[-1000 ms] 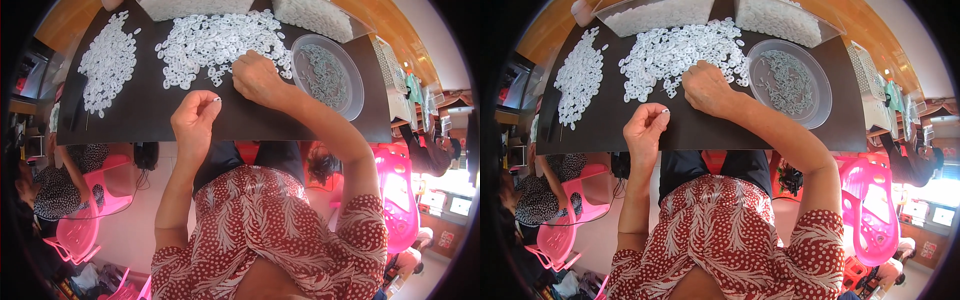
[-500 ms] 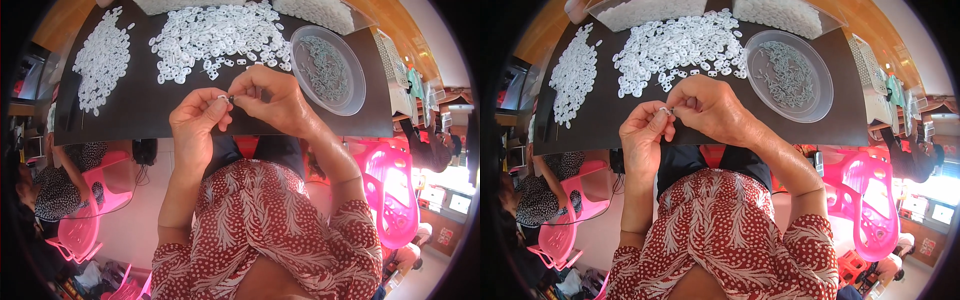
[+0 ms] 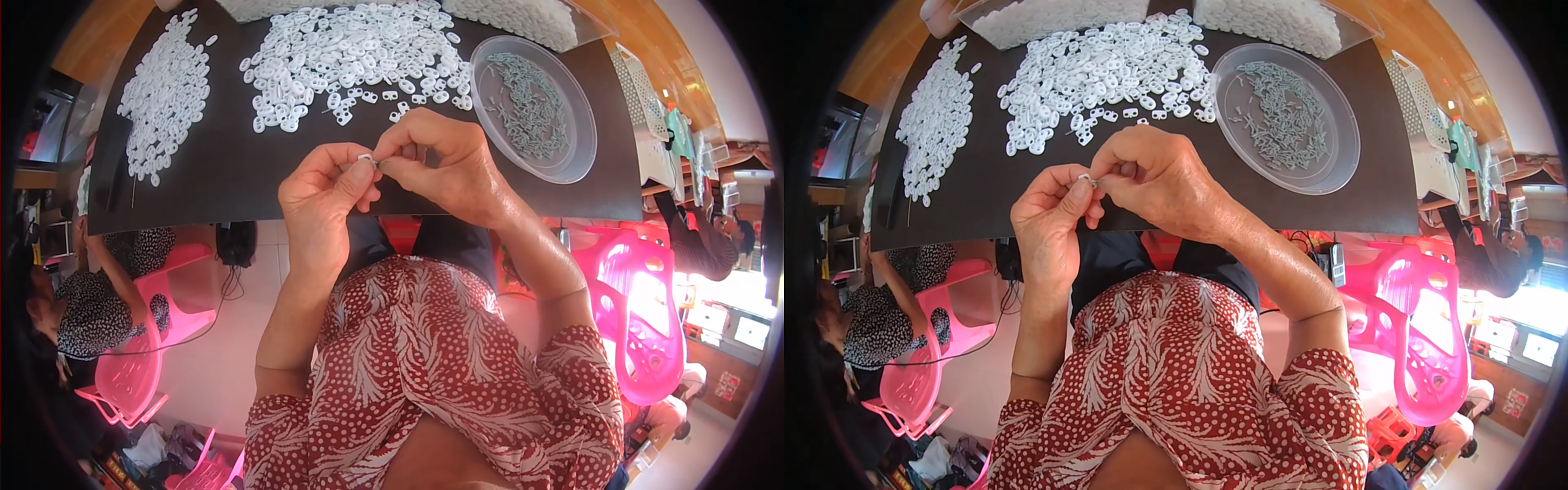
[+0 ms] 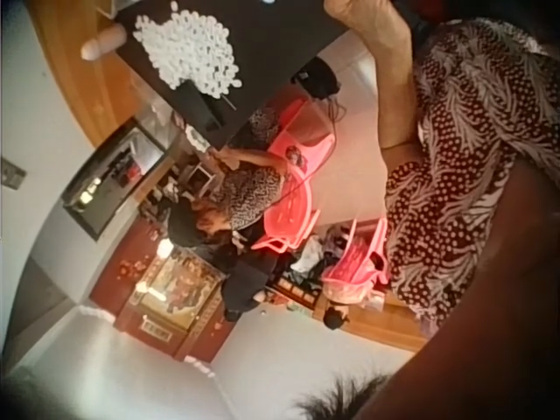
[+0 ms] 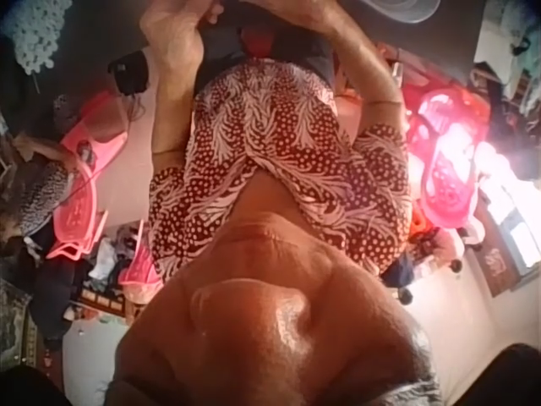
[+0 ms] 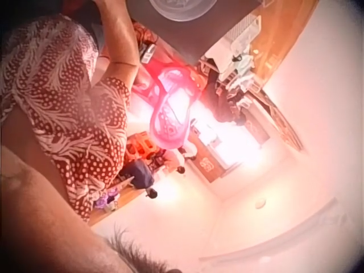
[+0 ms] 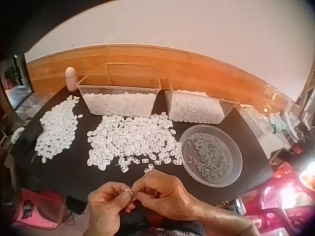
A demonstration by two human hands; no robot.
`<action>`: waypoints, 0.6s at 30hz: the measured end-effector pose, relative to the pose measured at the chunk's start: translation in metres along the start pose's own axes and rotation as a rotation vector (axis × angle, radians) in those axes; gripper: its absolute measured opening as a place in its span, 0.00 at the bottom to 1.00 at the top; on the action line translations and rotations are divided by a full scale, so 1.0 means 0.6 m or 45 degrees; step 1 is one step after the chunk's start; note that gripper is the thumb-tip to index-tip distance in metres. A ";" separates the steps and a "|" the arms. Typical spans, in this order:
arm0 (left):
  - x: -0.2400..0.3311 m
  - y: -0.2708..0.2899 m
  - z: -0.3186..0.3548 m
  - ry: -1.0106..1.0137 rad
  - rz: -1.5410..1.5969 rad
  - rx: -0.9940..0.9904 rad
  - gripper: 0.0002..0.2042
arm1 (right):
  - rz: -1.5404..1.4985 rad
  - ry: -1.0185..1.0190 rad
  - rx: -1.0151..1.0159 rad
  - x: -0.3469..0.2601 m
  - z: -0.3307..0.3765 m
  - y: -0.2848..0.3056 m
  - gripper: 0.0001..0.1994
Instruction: The person is manually assembling small white plastic components by fitting tiny metal parts into them.
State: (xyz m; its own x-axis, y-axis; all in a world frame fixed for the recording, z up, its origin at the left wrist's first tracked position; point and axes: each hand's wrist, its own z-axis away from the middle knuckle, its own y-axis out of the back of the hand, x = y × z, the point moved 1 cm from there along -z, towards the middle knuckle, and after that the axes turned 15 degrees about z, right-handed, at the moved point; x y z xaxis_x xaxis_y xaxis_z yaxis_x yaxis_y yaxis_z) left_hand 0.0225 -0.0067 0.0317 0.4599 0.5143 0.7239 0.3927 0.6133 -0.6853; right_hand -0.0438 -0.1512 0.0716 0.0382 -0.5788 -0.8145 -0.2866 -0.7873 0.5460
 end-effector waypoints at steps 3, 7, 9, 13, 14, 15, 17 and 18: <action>-0.002 0.002 0.003 -0.009 -0.012 0.005 0.05 | 0.002 -0.046 -0.021 -0.002 0.001 -0.001 0.03; -0.003 -0.001 0.008 -0.058 -0.064 0.011 0.06 | -0.066 -0.194 -0.087 -0.003 0.002 -0.003 0.04; -0.006 -0.004 0.009 -0.092 -0.093 0.010 0.06 | -0.097 -0.200 -0.078 0.000 0.002 -0.007 0.05; -0.014 -0.002 0.013 -0.216 -0.170 0.065 0.05 | -0.207 -0.233 -0.058 0.005 0.003 -0.017 0.07; -0.015 -0.002 0.012 -0.234 -0.159 0.058 0.05 | -0.237 -0.255 -0.064 0.007 0.004 -0.018 0.07; -0.015 -0.001 0.012 -0.233 -0.157 0.056 0.05 | -0.235 -0.256 -0.063 0.011 0.005 -0.022 0.07; -0.014 0.001 0.013 -0.209 -0.170 0.094 0.05 | -0.266 -0.232 0.045 0.018 0.006 -0.032 0.05; -0.013 0.001 0.013 -0.211 -0.170 0.097 0.05 | -0.266 -0.231 0.042 0.019 0.006 -0.034 0.05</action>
State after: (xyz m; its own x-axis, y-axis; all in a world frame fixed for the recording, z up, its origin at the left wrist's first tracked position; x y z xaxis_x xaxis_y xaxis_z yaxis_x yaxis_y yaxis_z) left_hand 0.0129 -0.0056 0.0265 0.2681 0.5134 0.8152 0.3771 0.7227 -0.5792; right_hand -0.0411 -0.1409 0.0503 -0.0712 -0.3546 -0.9323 -0.3219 -0.8765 0.3579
